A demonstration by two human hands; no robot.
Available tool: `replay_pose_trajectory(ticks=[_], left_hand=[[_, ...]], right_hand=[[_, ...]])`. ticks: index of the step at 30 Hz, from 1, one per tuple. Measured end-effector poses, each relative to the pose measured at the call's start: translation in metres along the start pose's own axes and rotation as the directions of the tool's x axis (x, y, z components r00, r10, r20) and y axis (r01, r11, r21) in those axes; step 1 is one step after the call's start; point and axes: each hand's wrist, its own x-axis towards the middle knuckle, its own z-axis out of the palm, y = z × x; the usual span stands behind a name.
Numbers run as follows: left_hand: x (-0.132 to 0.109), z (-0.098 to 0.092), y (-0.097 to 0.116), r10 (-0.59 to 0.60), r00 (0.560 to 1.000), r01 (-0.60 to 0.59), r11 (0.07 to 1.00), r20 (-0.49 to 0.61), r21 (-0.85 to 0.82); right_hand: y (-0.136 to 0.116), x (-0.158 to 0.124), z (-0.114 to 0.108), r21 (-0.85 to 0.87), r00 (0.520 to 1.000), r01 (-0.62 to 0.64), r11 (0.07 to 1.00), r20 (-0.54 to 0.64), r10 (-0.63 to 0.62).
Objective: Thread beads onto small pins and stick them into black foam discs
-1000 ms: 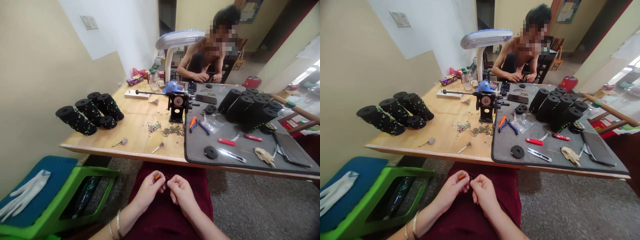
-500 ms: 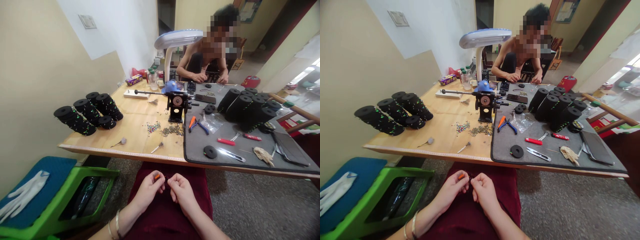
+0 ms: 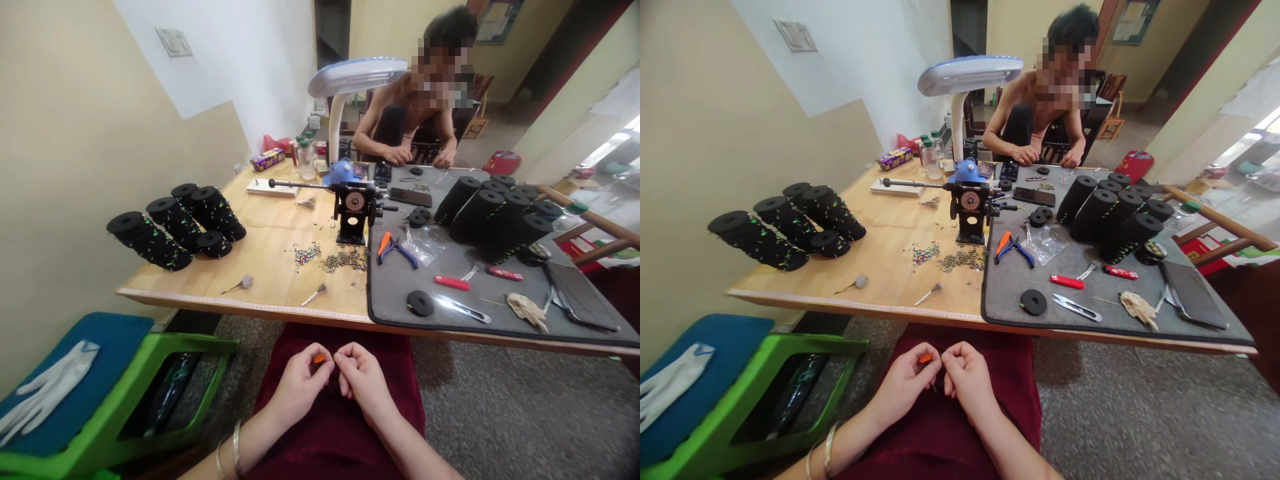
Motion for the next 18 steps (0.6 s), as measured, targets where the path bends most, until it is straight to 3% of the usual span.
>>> replay_pose_trajectory(ticks=[13, 18], left_hand=[[0.001, 0.007, 0.012, 0.042, 0.999, -0.042, 0.997, 0.003, 0.059], [-0.001, 0.006, 0.014, 0.017, 1.0, -0.017, 0.999, -0.02, 0.029]], right_hand=[[0.006, 0.005, 0.0, 0.306, 1.0, -0.019, 0.952, -0.008, 0.022], [0.006, 0.004, -0.001, 0.278, 0.999, 0.033, 0.96, -0.019, -0.028]])
